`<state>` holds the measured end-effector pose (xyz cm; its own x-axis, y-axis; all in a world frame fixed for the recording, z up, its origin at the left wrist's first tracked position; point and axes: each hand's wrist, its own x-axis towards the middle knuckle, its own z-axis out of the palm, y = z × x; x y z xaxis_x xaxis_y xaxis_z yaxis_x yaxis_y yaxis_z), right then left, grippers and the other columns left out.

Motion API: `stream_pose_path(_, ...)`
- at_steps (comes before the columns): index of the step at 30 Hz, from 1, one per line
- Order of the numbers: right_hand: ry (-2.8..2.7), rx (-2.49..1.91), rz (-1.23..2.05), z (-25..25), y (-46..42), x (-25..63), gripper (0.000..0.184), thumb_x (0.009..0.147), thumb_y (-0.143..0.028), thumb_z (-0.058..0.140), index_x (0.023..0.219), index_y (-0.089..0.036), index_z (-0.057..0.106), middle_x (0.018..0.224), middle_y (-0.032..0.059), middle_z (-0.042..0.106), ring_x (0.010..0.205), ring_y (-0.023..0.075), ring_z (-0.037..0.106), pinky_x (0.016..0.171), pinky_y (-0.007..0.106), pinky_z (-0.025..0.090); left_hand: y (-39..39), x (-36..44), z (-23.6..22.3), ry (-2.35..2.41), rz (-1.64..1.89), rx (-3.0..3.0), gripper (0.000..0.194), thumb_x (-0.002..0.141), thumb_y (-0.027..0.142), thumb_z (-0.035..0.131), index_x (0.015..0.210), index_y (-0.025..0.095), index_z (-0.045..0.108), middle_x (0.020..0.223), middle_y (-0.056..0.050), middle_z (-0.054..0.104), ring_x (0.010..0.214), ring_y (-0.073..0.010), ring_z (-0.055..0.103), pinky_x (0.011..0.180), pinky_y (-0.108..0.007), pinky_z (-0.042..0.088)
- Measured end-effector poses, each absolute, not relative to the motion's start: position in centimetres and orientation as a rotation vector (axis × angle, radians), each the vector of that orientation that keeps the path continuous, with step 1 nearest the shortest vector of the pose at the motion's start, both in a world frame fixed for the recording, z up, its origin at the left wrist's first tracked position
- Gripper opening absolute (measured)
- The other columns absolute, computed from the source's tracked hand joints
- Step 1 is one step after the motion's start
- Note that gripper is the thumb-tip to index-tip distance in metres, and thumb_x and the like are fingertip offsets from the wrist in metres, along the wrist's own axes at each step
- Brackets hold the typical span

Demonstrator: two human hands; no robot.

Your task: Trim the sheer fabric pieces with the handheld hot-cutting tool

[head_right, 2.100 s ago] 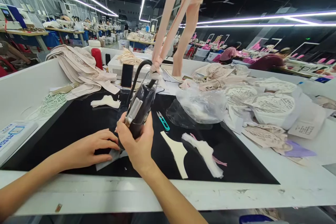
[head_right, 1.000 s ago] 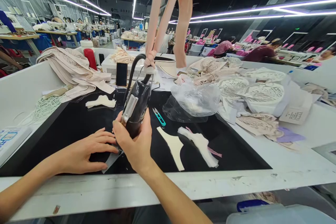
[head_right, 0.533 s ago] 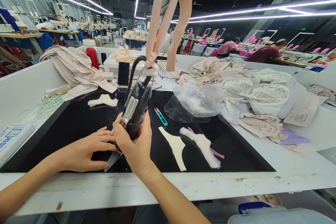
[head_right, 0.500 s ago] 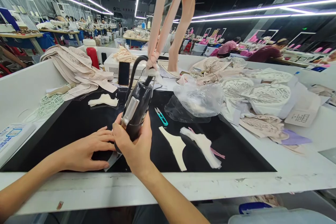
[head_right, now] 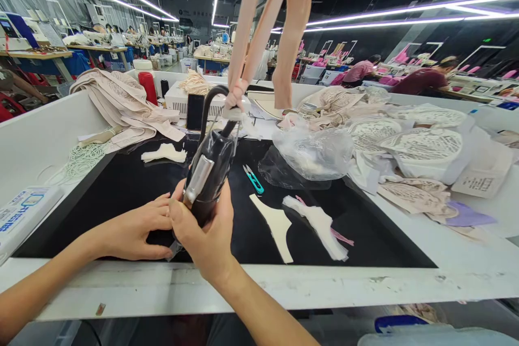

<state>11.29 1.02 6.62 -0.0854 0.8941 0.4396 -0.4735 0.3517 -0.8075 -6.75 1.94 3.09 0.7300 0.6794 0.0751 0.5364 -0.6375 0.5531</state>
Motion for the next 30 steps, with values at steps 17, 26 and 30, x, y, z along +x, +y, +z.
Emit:
stream_pose_path(17, -1.133, -0.544, 0.988, 7.4, 3.3, 13.6, 0.028, 0.084, -0.029, 0.072, 0.106, -0.026, 0.055, 0.079, -0.0060, 0.063, 0.060, 0.0107, 0.060, 0.059, 0.026, 0.052, 2.0, -7.1, 3.2, 0.903, 0.289, 2.423, 0.047, 0.083, 0.032, 0.078, 0.129, 0.037, 0.065, 0.144, -0.002, 0.058, 0.141, -0.0317, 0.042, 0.122, -0.063, 0.013)
stream_pose_path(26, -1.132, -0.555, 0.902, 6.4, 4.2, 14.5, 0.021, 0.084, -0.030, 0.074, 0.096, -0.024, 0.058, 0.079, -0.0061, 0.066, 0.060, 0.0095, 0.062, 0.059, 0.024, 0.052, 1.8, -6.0, 2.3, 0.953, 0.344, 2.501, 0.053, 0.093, 0.048, 0.066, 0.143, 0.037, 0.053, 0.152, -0.003, 0.052, 0.143, -0.0300, 0.042, 0.122, -0.062, 0.013)
stream_pose_path(30, -1.119, -0.553, 0.926, 6.4, 4.2, 14.3, 0.024, 0.084, -0.028, 0.074, 0.101, -0.025, 0.056, 0.079, -0.0067, 0.066, 0.059, 0.0090, 0.062, 0.060, 0.023, 0.053, 1.9, -6.0, 2.0, 0.949, 0.253, 2.539, 0.059, 0.093, 0.055, 0.062, 0.147, 0.038, 0.047, 0.153, -0.003, 0.051, 0.144, -0.0329, 0.041, 0.121, -0.065, 0.015)
